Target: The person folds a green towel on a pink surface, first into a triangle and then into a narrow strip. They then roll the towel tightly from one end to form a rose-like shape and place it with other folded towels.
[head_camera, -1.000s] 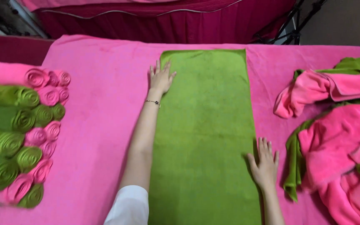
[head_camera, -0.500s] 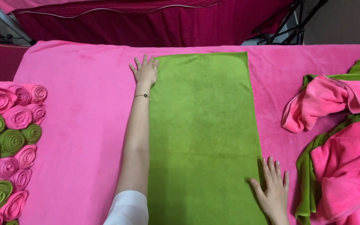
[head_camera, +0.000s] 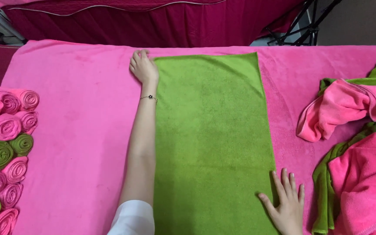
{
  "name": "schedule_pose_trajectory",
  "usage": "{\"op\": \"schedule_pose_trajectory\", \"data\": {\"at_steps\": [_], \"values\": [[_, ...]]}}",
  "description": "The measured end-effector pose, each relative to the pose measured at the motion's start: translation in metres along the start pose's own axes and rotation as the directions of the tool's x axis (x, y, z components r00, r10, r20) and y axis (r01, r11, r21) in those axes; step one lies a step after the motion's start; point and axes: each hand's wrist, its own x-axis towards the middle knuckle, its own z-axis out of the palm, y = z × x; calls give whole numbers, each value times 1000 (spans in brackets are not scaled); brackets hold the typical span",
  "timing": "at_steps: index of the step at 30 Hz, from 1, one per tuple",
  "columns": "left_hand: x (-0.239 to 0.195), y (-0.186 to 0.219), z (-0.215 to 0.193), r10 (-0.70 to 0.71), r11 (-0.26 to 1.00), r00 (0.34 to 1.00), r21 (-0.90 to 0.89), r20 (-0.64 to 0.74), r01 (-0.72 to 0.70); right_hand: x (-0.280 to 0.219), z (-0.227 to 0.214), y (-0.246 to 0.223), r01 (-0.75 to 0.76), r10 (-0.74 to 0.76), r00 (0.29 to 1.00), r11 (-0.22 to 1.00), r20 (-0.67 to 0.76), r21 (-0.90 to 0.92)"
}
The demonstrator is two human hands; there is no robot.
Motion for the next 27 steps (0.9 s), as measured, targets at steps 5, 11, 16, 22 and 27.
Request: {"op": "schedule_pose_trajectory", "data": {"at_steps": [5, 11, 16, 22, 27], "values": [[-61, 64, -89, 410, 900, 872, 34, 267, -434, 0, -3, -2, -8, 8, 1000, 1000, 7, 17], [-112, 81, -120, 239, 944, 601, -39, 762, -326, 81, -19, -24, -31, 32, 999, 992, -8, 121], [-119, 79, -120, 270, 945, 665, -60, 696, -321, 290, 27, -18, 91, -34, 984, 939, -174, 332], [-117, 78, -122, 243, 950, 658, -37, 712, -311, 468, 112, 22, -169, 224, 948, 956, -225, 239], [-97, 74, -135, 288, 933, 709, -22, 644, -359, 488, 124, 30, -276, 287, 906, 958, -310, 80]]}}
